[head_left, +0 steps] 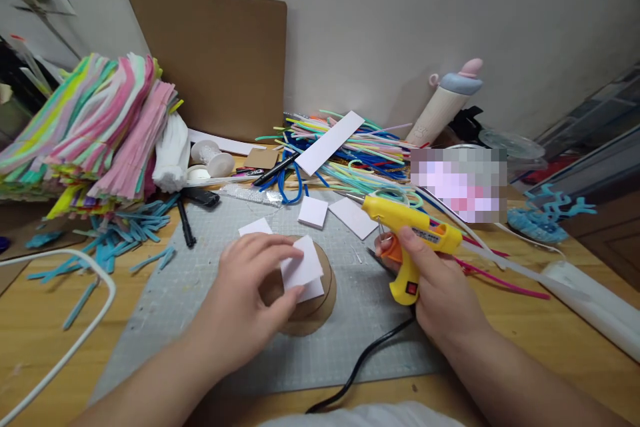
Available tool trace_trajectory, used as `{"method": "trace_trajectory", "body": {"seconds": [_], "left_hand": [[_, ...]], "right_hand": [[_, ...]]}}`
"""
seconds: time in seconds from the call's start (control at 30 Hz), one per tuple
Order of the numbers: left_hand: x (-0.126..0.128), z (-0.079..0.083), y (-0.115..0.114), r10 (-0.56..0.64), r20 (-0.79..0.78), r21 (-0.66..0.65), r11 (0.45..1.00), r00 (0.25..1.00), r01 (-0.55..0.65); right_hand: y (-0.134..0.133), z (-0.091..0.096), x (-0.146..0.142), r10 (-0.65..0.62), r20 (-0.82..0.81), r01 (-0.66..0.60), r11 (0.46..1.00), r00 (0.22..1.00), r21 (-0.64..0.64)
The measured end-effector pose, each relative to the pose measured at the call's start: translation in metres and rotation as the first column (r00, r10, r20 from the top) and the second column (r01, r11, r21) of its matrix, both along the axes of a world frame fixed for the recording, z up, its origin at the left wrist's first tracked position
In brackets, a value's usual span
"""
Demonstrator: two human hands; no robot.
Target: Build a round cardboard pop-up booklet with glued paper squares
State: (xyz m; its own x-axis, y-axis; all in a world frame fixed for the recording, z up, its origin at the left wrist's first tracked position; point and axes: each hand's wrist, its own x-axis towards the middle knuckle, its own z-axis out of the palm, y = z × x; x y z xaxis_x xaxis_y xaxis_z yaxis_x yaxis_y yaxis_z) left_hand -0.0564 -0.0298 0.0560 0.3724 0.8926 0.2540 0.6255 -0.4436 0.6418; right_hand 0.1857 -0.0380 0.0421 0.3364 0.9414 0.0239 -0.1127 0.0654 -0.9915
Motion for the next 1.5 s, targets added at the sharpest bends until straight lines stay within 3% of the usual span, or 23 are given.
{"method": "trace_trajectory", "body": {"seconds": [0.1, 0.3, 0.77, 1.5], "left_hand": [[0.006, -0.003, -0.004, -0.034, -0.203, 0.052, 0.998, 0.979, 0.045], [0.008, -0.011, -0.005, -0.048, -0.304, 0.028, 0.998, 0.951, 0.059], [0.01, -0.017, -0.003, -0.104, -0.342, 0.015, 0.993, 0.934, 0.116], [0.011, -0.015, -0.003, -0.097, -0.35, -0.022, 0.995, 0.932, 0.096]], "right_hand": [[0.0, -0.001, -0.001, 0.022, -0.04, -0.022, 1.0, 0.999, -0.002], [-0.003, -0.001, 0.0, 0.067, -0.015, -0.067, 0.997, 0.998, -0.029], [-0.003, -0.005, 0.002, 0.086, 0.047, -0.085, 0.996, 0.995, -0.019], [-0.003, -0.002, -0.001, 0.085, 0.014, -0.084, 0.996, 0.996, -0.035]]}}
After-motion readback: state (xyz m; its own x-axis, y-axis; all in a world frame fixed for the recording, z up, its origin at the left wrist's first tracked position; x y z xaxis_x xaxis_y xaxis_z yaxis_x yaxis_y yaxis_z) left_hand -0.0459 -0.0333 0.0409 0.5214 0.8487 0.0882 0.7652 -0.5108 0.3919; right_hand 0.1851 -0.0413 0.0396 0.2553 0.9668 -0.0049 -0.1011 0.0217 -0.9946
